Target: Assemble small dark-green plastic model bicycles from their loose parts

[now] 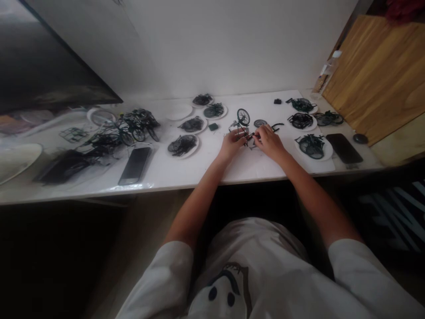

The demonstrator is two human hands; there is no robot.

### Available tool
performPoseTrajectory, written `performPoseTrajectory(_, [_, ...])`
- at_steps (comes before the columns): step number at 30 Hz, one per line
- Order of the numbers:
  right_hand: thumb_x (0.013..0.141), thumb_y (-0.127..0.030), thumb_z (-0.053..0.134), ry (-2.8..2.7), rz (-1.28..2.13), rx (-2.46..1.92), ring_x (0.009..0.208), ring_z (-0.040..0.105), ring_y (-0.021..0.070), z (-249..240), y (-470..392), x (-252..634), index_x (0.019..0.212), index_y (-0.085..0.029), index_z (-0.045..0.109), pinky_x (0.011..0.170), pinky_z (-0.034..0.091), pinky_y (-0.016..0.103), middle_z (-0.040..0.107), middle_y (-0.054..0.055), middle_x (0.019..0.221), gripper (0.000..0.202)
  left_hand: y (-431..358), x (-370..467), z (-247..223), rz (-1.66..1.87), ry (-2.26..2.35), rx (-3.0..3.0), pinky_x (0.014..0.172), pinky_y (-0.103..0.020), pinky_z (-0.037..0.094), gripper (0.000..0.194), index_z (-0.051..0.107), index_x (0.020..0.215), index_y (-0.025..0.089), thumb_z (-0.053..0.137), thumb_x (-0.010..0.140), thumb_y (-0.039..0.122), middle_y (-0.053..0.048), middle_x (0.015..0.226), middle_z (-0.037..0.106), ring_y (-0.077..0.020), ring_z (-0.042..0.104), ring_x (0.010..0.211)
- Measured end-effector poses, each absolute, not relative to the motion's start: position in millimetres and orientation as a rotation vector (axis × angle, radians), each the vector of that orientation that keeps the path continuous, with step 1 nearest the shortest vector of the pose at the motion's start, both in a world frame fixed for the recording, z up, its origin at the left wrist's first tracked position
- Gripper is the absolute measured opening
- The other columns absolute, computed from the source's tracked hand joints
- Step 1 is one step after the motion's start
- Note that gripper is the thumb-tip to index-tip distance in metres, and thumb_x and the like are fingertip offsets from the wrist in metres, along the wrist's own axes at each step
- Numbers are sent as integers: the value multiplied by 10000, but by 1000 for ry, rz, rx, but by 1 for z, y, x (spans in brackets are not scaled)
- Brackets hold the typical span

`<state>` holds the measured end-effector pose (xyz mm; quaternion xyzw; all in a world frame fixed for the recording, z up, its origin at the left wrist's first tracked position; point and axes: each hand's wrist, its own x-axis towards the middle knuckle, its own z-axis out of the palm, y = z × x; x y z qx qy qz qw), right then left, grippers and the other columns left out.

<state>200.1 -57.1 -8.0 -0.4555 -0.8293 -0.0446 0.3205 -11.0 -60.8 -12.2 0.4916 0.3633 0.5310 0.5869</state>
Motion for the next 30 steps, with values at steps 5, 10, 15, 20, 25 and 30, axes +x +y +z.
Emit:
performPoseTrajectory(5, [1082, -251, 525, -2224, -80, -1170, 1168, 637, 350, -7, -56, 200, 1117, -229, 579, 1036, 583, 546, 685, 163, 1138, 68, -61, -11, -13, 1238, 845, 1146, 1102, -461, 605, 521, 709, 1329, 136, 854, 831, 176, -182, 1279, 823, -258, 804, 1129])
performPoseTrajectory(10, [1138, -345, 470, -2208, -75, -1219, 1165, 637, 355, 2, -64, 199, 1127, -209, 602, 1075, 560, 553, 695, 178, 1150, 190, -61, -11, -13, 1238, 855, 1138, 1131, -487, 590, 506, 723, 1310, 146, 872, 829, 187, -175, 1250, 828, -266, 809, 1134])
performPoseTrajectory(15, [1176, -378, 336, -2179, -147, -1319, 1176, 630, 369, 2, -65, 198, 1058, -206, 651, 1089, 546, 585, 714, 185, 1120, 378, -64, -10, -10, 1235, 849, 1143, 1132, -482, 592, 526, 725, 1310, 131, 889, 813, 190, -180, 1262, 827, -280, 806, 1159])
performPoseTrajectory(20, [1168, -366, 358, -2207, -183, -1308, 1158, 623, 370, 0, -61, 198, 1019, -205, 669, 1066, 554, 580, 717, 189, 1098, 380, -65, -10, -9, 1233, 844, 1166, 1157, -483, 582, 541, 728, 1315, 130, 905, 810, 211, -180, 1263, 829, -275, 803, 1165])
performPoseTrajectory(25, [1161, -353, 405, -2229, -183, -1265, 1159, 622, 369, 3, -62, 198, 1022, -205, 652, 1080, 544, 567, 711, 187, 1108, 320, -63, -10, -10, 1246, 829, 1175, 1172, -487, 578, 530, 731, 1300, 134, 905, 806, 209, -171, 1253, 834, -261, 803, 1147])
performPoseTrajectory(30, [1145, -337, 442, -2229, -162, -1250, 1176, 617, 377, 3, -62, 198, 1045, -216, 639, 1072, 550, 577, 696, 179, 1120, 252, -63, -10, -10, 1247, 847, 1174, 1169, -490, 579, 540, 738, 1291, 139, 921, 789, 215, -167, 1243, 830, -269, 800, 1151])
